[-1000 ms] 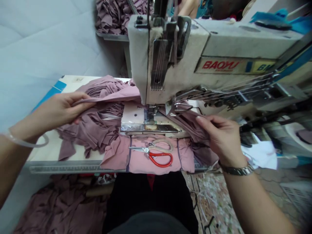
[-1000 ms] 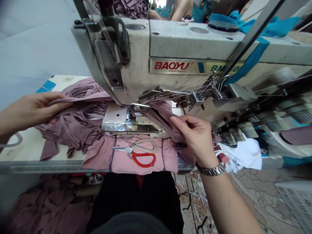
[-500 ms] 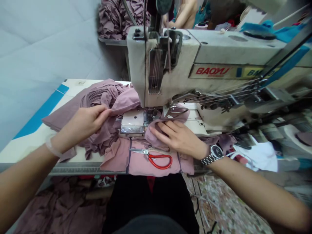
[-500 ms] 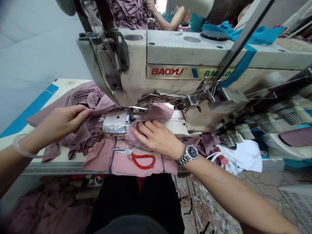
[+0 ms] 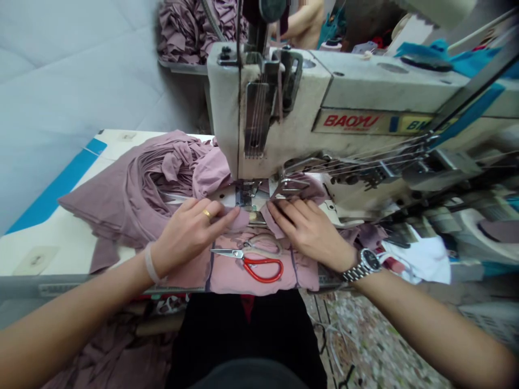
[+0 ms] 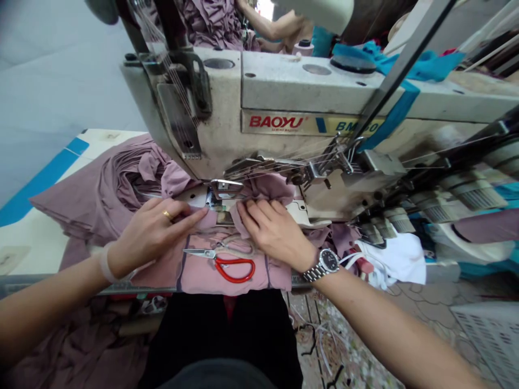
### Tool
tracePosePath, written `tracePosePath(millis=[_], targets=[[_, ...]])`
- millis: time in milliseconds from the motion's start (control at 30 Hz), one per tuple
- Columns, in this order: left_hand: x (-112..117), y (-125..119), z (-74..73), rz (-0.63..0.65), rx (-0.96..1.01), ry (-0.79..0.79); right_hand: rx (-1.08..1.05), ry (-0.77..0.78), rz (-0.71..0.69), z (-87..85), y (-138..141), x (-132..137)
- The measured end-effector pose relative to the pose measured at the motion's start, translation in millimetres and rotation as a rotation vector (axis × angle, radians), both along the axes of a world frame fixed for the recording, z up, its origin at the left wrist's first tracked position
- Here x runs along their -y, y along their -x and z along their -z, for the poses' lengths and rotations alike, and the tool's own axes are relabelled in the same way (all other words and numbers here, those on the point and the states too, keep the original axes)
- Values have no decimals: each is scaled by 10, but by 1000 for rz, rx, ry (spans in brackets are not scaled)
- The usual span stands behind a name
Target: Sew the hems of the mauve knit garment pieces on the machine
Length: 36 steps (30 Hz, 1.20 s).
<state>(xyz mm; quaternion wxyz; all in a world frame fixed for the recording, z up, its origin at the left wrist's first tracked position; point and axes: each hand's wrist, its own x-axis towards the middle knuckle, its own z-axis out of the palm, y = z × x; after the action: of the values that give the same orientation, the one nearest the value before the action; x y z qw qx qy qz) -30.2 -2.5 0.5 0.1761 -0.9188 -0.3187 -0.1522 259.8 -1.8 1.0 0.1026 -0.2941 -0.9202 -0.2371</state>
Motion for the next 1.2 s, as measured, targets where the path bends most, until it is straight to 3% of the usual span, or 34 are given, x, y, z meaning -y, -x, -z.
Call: tracePosePath(millis=[133,267,567,700,833,900,1033,1200], targets=[[115,-44,-36,74,6,3,-108,17,-89,69,88,94],[157,-53,-61,72,39,115,-158,85,-62,91,144,125],[-88,79,-195,63,135,394,-170,142,-66,126,117,116],[-174,46,-253,-78,332,509,-148,153,-71,110,88,98],[-222,-105,-178,-294,630,250,-150,79,-95,81,160,82],[-208,-179,-93,-247,541,137,-165,53,-101,76,224,85],[-45,-238,9,-72,191,81,-176,55,-58,92,310,115],[248,-258,-27,-126,0,87,-224,84,9,169,355,151]])
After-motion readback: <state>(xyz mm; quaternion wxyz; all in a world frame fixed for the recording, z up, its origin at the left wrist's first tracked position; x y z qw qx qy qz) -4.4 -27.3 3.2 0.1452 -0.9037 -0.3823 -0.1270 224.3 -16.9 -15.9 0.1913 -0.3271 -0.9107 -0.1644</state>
